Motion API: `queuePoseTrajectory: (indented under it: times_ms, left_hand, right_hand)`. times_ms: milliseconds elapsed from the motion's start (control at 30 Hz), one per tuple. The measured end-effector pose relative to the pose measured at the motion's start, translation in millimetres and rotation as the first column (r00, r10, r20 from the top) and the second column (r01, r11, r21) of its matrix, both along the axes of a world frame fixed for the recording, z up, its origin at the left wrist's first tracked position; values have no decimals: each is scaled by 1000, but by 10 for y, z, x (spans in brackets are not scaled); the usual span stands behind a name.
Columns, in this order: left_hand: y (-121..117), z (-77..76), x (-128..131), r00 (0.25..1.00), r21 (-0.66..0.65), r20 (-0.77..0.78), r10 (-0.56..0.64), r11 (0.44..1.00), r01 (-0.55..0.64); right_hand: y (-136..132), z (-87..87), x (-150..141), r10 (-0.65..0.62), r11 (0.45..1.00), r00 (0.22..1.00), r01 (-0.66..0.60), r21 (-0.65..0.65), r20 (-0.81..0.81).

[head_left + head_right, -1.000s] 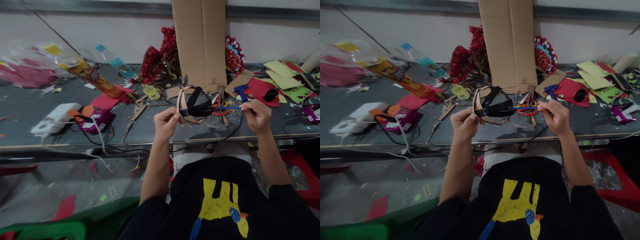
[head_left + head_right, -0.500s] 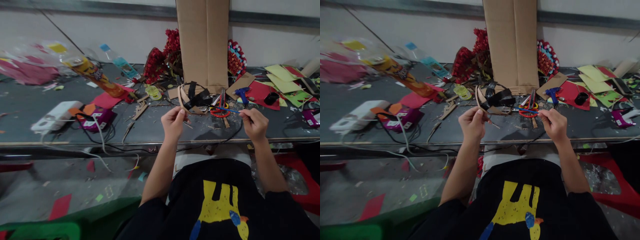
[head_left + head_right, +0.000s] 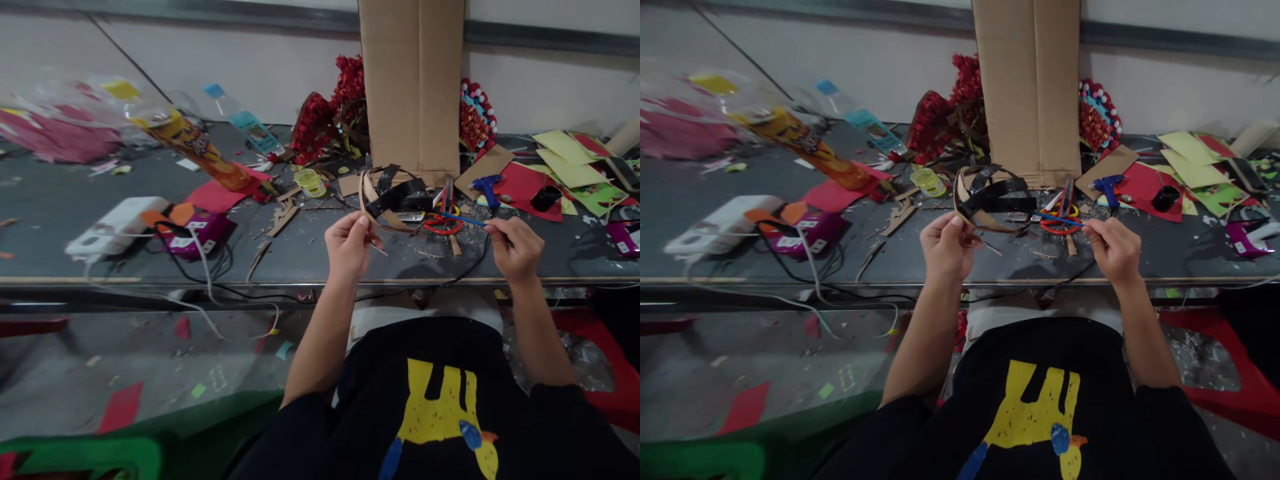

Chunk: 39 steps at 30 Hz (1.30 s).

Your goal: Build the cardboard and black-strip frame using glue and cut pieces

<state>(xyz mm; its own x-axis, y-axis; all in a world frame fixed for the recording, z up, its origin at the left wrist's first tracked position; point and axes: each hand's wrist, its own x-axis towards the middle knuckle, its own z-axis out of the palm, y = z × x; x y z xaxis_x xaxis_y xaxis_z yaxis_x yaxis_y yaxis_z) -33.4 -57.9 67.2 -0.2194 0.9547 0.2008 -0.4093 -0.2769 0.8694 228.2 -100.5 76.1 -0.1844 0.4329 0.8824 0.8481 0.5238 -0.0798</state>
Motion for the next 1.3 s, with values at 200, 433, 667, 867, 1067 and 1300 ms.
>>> queuePoseTrajectory:
  times_ms: [200, 433, 667, 867, 1067, 1300]
  left_hand:
    - [33, -13, -60, 999, -16, 32, -4, 1000, 5]
    - [65, -23, -101, 999, -14, 35, 35, 999, -35]
    - [17, -55, -14, 1000, -42, 2, 2, 999, -2]
    - [-15, -103, 17, 999, -49, -3, -40, 998, 40]
    - [-4, -89, -29, 999, -67, 30, -26, 997, 28]
    - [4, -92, -14, 999, -54, 31, -8, 998, 10]
  right_hand:
    - [33, -62, 106, 22, 999, 1000, -22, 30, 1]
    - [41, -122, 195, -65, 998, 997, 64, -10, -39]
    - [-19, -10, -51, 72, 997, 994, -73, -6, -86]
    - [-12, 1, -63, 68, 997, 997, -69, -29, -44]
    - [-2, -105, 189, -26, 1000, 999, 26, 2, 19]
    - [-40, -76, 188, -55, 998, 998, 55, 17, -31]
